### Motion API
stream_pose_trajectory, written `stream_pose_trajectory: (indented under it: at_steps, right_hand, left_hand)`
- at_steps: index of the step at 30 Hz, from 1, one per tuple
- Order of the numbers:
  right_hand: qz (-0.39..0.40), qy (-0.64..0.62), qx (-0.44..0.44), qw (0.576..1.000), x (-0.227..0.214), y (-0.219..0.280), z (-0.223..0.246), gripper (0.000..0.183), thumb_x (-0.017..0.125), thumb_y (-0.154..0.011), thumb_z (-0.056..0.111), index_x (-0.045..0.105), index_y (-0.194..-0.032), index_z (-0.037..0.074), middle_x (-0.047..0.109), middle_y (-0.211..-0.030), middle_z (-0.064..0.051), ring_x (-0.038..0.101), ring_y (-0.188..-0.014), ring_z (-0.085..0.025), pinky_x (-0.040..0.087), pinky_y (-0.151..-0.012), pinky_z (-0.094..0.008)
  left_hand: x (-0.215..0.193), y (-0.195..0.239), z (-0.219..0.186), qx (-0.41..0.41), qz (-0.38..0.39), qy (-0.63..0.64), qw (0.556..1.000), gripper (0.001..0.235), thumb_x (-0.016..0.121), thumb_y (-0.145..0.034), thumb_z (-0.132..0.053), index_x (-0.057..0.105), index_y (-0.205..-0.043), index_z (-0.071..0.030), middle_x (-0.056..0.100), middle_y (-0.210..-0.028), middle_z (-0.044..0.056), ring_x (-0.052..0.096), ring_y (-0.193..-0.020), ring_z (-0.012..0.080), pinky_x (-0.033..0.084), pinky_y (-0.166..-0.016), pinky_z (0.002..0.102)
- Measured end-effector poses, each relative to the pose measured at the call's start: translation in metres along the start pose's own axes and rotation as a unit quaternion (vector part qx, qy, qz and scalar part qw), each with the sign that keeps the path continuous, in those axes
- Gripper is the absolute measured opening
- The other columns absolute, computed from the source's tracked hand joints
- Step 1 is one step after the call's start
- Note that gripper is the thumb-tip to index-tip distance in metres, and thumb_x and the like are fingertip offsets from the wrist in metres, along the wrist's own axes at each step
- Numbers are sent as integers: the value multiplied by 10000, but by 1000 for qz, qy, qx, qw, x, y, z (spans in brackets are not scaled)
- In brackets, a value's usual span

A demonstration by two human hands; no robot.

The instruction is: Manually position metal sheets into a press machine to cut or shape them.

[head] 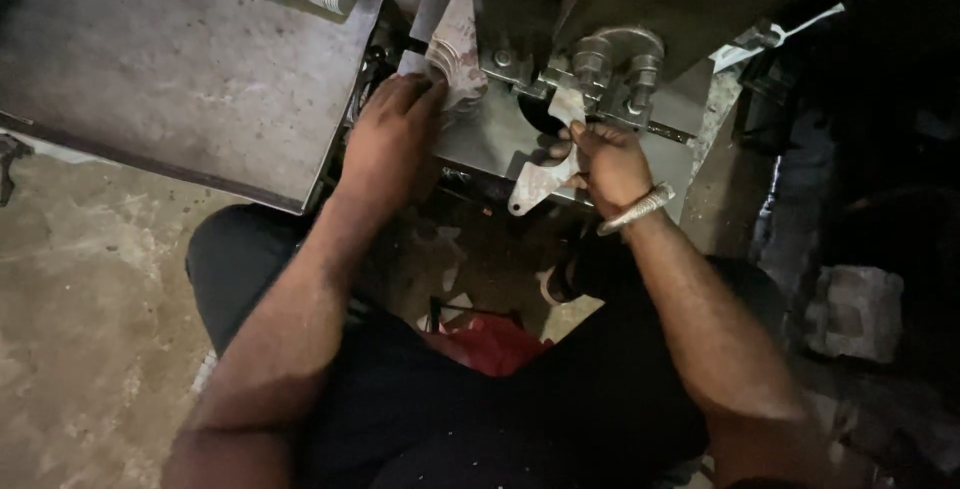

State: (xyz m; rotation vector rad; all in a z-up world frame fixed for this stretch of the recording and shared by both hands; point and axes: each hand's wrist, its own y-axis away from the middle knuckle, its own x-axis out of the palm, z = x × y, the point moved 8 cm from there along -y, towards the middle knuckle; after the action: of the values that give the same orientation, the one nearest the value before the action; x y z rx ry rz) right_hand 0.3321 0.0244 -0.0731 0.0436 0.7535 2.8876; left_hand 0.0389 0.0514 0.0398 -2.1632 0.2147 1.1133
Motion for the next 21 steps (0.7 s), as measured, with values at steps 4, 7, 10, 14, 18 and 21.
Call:
stream_pose_trajectory:
  at_steps: [4, 7, 10, 14, 18, 21]
  right_hand:
    - [9, -6, 5, 1000, 7, 10, 9, 219, 634, -1033, 274, 684, -982, 67, 704, -801, -33, 631, -715, -142, 524, -581, -305]
    - [39, -34, 1, 999, 9, 7, 10, 211, 619, -1013, 281, 692, -990, 84, 741, -848, -33, 697, -769, -132, 539, -592, -284]
    - [27, -63, 19, 997, 2, 8, -2, 191, 660, -1027, 269, 693, -1019, 81, 708, -908, -21, 678, -797, -119, 555, -615, -275]
    - [26, -63, -1, 998, -14, 26, 5, 152, 680, -1004, 196, 705, -1057, 56, 720, -965, -40, 696, -823, -135, 609, -658, -294]
    - [-65, 207, -47, 975, -61, 65, 21, 175, 717, -1002, 160, 735, -1079, 4, 693, -894, -95, 630, -739, -171, 550, -615, -292]
    - [-79, 212, -171, 959, -116, 67, 19, 179, 664, -962, 101, 763, -1065, -8, 778, -1016, -65, 721, -881, -129, 561, -716, -240]
  left_hand:
    - [-28, -11, -34, 10, 15, 7, 1000, 421, 672, -922, -59, 650, -1340, -16, 644, -1269, 171, 592, -1237, 388, 480, -1176, 479]
    - [-38, -17, -53, -48, 76, 90, 992, 443, 677, -942, -108, 642, -1377, -37, 626, -1314, 207, 600, -1232, 379, 512, -1068, 462]
    - [-28, -11, -86, 13, 148, 148, 978, 510, 749, -938, -207, 623, -1402, -38, 558, -1388, 261, 546, -1274, 417, 487, -1030, 481]
    - [2, -8, -109, 94, 162, 205, 961, 476, 725, -932, -206, 640, -1385, -91, 561, -1443, 214, 548, -1339, 392, 483, -1104, 461]
    - [78, 7, -106, 69, 227, 116, 964, 486, 676, -983, -207, 602, -1432, -37, 602, -1185, 222, 582, -1121, 399, 480, -1004, 481]
    - [83, 11, -117, 109, 84, 144, 980, 382, 643, -993, -142, 637, -1356, -22, 617, -1210, 187, 588, -1145, 350, 434, -1115, 474]
